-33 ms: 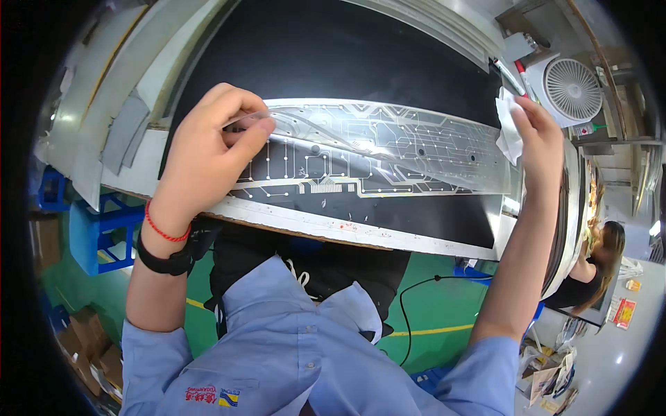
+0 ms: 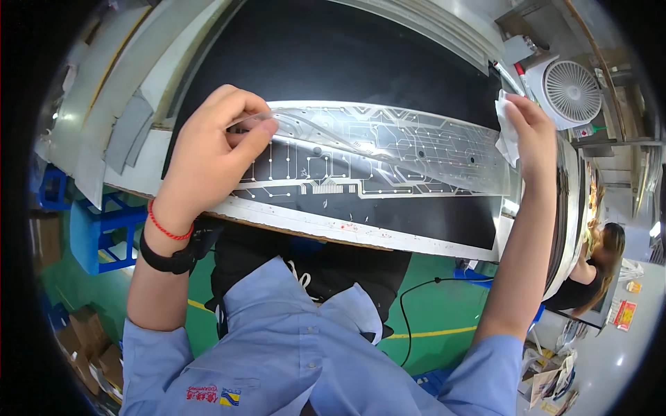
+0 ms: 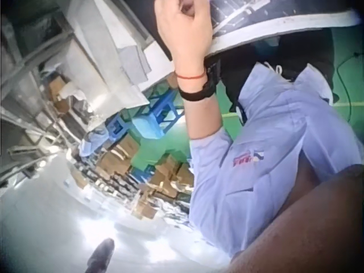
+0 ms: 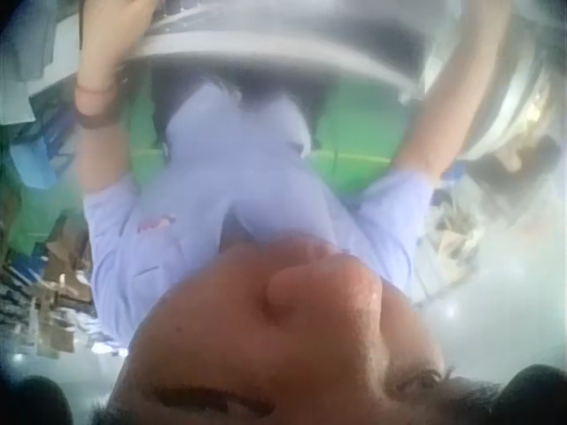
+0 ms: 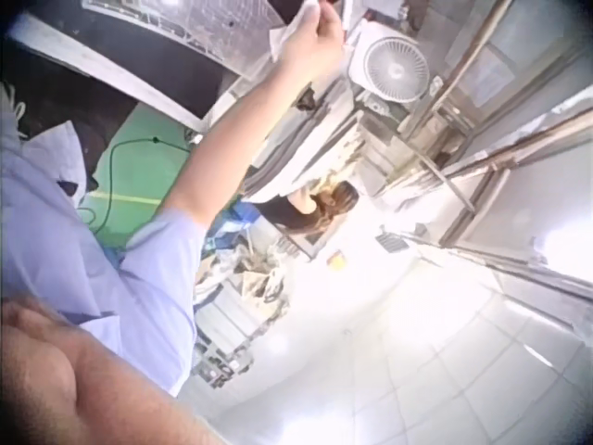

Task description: Cleaning and stacking thin metal or plastic circuit sheets at a workbench.

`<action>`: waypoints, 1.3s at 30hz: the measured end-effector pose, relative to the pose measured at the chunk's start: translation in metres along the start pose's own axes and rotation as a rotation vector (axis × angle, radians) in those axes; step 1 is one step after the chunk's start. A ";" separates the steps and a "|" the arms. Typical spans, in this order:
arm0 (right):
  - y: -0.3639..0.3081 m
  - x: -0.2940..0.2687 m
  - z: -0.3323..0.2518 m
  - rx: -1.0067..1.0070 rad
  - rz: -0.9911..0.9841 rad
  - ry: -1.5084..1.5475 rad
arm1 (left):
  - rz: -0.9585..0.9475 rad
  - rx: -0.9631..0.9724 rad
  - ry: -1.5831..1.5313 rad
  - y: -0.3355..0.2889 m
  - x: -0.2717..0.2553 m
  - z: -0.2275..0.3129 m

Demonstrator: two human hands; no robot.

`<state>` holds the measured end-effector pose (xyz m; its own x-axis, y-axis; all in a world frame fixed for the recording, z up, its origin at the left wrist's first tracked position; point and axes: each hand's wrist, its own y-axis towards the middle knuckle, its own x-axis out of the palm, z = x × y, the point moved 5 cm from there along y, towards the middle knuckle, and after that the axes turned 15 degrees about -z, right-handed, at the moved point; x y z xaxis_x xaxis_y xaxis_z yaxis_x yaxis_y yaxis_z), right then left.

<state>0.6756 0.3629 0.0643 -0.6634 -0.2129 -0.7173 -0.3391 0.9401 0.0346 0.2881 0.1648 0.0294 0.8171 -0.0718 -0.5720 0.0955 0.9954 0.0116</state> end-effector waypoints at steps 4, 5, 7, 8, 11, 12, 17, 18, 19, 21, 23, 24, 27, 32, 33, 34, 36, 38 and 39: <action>0.027 0.011 0.009 -0.135 -0.014 -0.296 | 0.027 -0.001 -0.040 -0.008 -0.005 -0.003; 0.028 0.001 0.012 -0.279 0.072 -0.439 | 0.036 0.002 -0.038 -0.007 -0.006 -0.002; 0.019 -0.014 0.027 -0.189 0.131 -0.694 | 0.016 -0.001 -0.032 -0.008 -0.006 -0.003; 0.013 -0.015 0.045 -0.098 0.169 -0.749 | 0.019 0.002 -0.014 -0.008 -0.007 -0.002; -0.003 -0.023 0.075 0.016 0.094 -0.709 | -0.014 -0.017 -0.016 -0.007 -0.004 -0.004; -0.006 -0.022 0.083 0.036 -0.010 -0.614 | -0.008 -0.008 -0.008 -0.007 -0.003 -0.004; -0.042 -0.082 0.067 0.183 0.504 -0.640 | -0.017 -0.010 0.000 -0.006 -0.003 -0.004; -0.059 -0.086 0.054 0.168 0.603 -0.404 | -0.014 -0.017 0.008 -0.008 -0.005 -0.006; -0.081 -0.083 0.034 0.155 0.695 -0.169 | -0.012 -0.020 0.012 -0.009 -0.006 -0.008; -0.125 -0.047 -0.033 -0.002 0.725 0.009 | 0.005 -0.023 0.011 -0.010 -0.005 -0.011; -0.162 0.003 -0.067 -0.065 0.837 0.257 | -0.001 0.006 0.030 -0.007 -0.004 -0.009; -0.180 0.028 -0.079 -0.171 0.664 0.086 | 0.001 0.006 0.029 -0.007 -0.005 -0.009; -0.187 0.103 -0.120 -0.418 0.103 -0.295 | 0.008 0.011 0.068 -0.007 -0.005 -0.009; -0.158 0.161 -0.134 -0.422 0.137 -0.270 | 0.018 -0.004 0.075 -0.008 -0.004 -0.012; -0.155 0.174 -0.140 -0.434 0.133 -0.262 | 0.019 -0.004 0.075 -0.007 -0.003 -0.013; -0.150 0.179 -0.147 -0.447 0.153 -0.249 | 0.018 -0.004 0.065 -0.006 -0.004 -0.011; -0.139 0.190 -0.160 -0.460 0.174 -0.234 | 0.017 -0.005 0.057 -0.005 -0.004 -0.009; -0.129 0.201 -0.168 -0.464 0.097 -0.189 | 0.019 0.015 0.044 -0.004 -0.004 -0.007; -0.128 0.201 -0.171 -0.465 0.093 -0.185 | 0.020 0.011 0.045 -0.005 -0.005 -0.008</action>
<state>0.4718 0.1547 0.0346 -0.5898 -0.0433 -0.8064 -0.5734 0.7256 0.3804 0.2790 0.1606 0.0254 0.7928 -0.0484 -0.6076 0.0855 0.9958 0.0321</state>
